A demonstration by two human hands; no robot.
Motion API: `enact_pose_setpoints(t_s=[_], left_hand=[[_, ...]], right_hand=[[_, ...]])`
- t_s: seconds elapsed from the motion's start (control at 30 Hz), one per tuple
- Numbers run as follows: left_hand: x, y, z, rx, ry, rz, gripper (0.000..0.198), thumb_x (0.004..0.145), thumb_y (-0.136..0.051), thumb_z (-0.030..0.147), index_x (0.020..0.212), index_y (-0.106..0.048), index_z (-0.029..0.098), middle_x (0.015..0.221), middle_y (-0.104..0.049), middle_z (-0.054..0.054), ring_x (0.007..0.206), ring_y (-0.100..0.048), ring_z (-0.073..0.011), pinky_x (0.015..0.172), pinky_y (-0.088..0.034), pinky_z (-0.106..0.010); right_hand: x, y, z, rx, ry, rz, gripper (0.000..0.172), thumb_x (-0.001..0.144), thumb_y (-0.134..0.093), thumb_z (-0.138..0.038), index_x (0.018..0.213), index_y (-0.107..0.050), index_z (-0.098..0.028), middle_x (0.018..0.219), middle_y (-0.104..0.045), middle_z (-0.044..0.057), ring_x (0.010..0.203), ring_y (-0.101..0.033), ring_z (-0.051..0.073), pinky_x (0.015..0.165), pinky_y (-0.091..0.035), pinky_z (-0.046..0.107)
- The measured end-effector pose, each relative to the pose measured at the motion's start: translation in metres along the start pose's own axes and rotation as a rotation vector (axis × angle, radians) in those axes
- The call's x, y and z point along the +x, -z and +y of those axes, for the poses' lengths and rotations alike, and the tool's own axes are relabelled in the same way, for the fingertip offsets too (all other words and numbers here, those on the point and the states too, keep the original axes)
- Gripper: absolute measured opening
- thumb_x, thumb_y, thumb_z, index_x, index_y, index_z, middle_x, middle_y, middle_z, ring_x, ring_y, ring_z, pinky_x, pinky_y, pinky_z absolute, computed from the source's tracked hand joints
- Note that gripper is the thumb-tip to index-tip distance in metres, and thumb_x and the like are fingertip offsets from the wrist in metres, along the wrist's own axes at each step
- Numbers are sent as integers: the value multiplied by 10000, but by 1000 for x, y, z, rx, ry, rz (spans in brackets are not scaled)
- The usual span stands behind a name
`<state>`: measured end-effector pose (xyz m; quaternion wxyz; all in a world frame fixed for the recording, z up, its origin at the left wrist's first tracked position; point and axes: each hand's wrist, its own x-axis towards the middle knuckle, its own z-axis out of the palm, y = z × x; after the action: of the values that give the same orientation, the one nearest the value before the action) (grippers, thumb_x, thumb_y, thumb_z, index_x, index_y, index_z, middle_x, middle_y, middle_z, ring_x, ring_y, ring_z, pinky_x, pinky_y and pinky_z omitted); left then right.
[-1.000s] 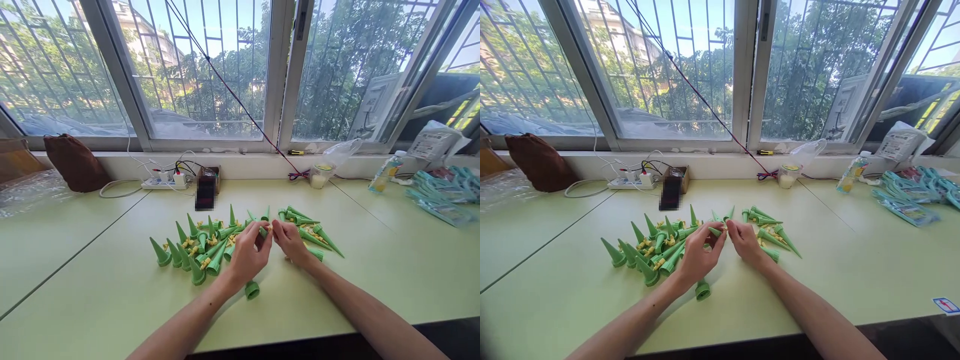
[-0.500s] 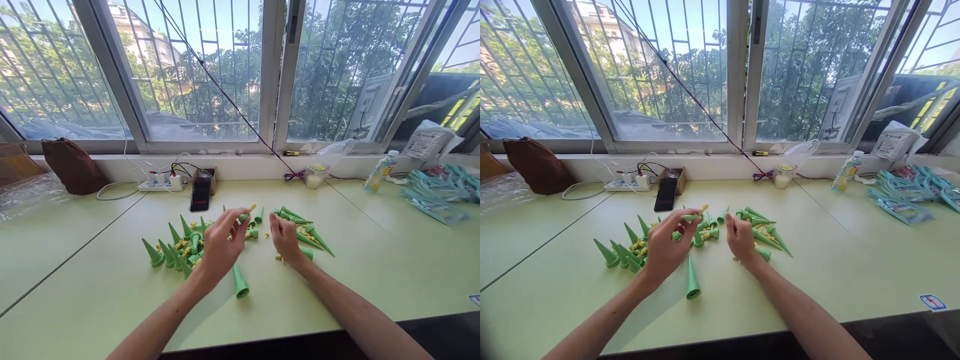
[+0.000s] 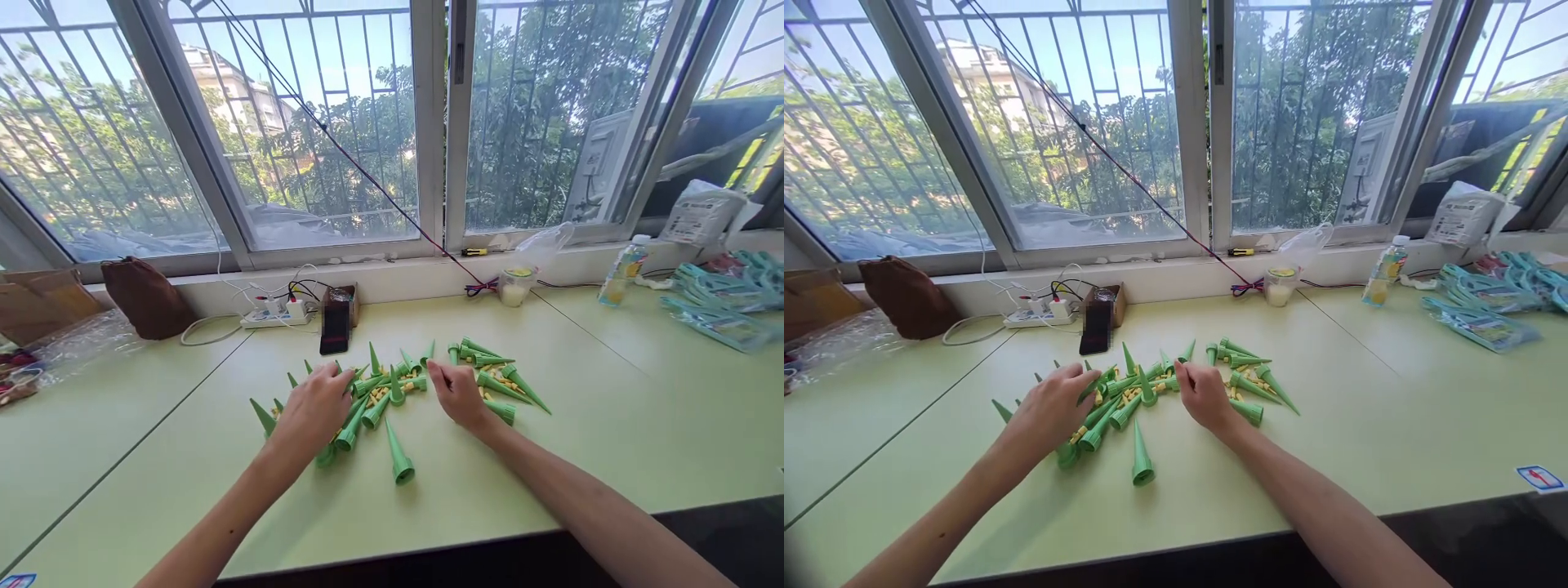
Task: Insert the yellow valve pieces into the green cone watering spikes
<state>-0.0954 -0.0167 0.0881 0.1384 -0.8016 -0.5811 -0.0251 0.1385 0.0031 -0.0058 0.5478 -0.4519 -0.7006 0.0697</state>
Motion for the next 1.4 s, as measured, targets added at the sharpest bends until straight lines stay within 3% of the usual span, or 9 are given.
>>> enact_pose_setpoints(t_s=[0.1, 0.3, 0.47, 0.63, 1.03, 1.2, 1.27, 1.4], left_hand=[[8, -8, 4, -8, -41, -30, 282, 876, -422, 114, 988, -672, 180, 897, -626, -95, 863, -625, -238, 684, -465, -311], [18, -12, 1, -82, -126, 21, 217, 843, -497, 92, 896, -681, 194, 840, -653, -99, 882, -619, -272, 711, -466, -337], [18, -12, -2, -76, -129, -9, 184, 833, -561, 141, 963, -675, 204, 871, -666, -92, 915, -631, -275, 712, -463, -328], [16, -11, -3, -89, -89, 13, 205, 887, -508, 210, 1023, -661, 193, 897, -659, -87, 828, -645, -248, 642, -444, -303], [1, 3, -7, -247, -104, 356, 272, 940, -437, 319, 910, -683, 207, 829, -699, -34, 632, -606, -141, 591, -426, -252], [-27, 20, 0, -326, -102, 642, 186, 910, -509, 293, 857, -668, 213, 766, -690, -20, 680, -630, -140, 638, -466, -244], [-42, 17, 7, -318, -116, 611, 170, 912, -515, 295, 881, -662, 216, 787, -694, -16, 637, -627, -129, 583, -458, -236], [-66, -9, 20, -294, -92, 373, 226, 941, -460, 316, 1052, -632, 221, 1027, -701, -52, 714, -688, -164, 565, -498, -253]], right_hand=[[-1, -1, 0, -11, -13, -25, 479, 983, -410, -348, 545, -287, -200, 474, -268, -60, 450, -229, 87, 485, -187, 277], [-3, -2, 0, -8, -32, -96, 496, 994, -375, -406, 549, -310, -198, 484, -300, -52, 460, -257, 93, 495, -197, 271], [-3, 0, -1, 9, -50, -130, 498, 993, -361, -433, 559, -307, -197, 496, -315, -47, 473, -253, 94, 501, -190, 264], [-4, 1, -2, 34, -55, -155, 481, 991, -370, -417, 572, -281, -200, 508, -294, -48, 485, -235, 98, 499, -190, 262], [-4, 0, -3, 41, -34, -184, 470, 987, -384, -385, 563, -306, -200, 501, -310, -50, 474, -245, 95, 497, -198, 274], [-5, 2, -4, -7, -35, -197, 458, 981, -398, -369, 557, -365, -199, 500, -332, -47, 475, -259, 99, 494, -215, 271], [-5, 3, -6, -26, -30, -215, 422, 971, -425, -355, 580, -403, -198, 518, -368, -43, 487, -297, 104, 501, -245, 260], [-7, 4, -13, 13, 26, -232, 227, 944, -488, -294, 746, -526, -190, 656, -522, -6, 590, -459, 127, 580, -363, 244]])
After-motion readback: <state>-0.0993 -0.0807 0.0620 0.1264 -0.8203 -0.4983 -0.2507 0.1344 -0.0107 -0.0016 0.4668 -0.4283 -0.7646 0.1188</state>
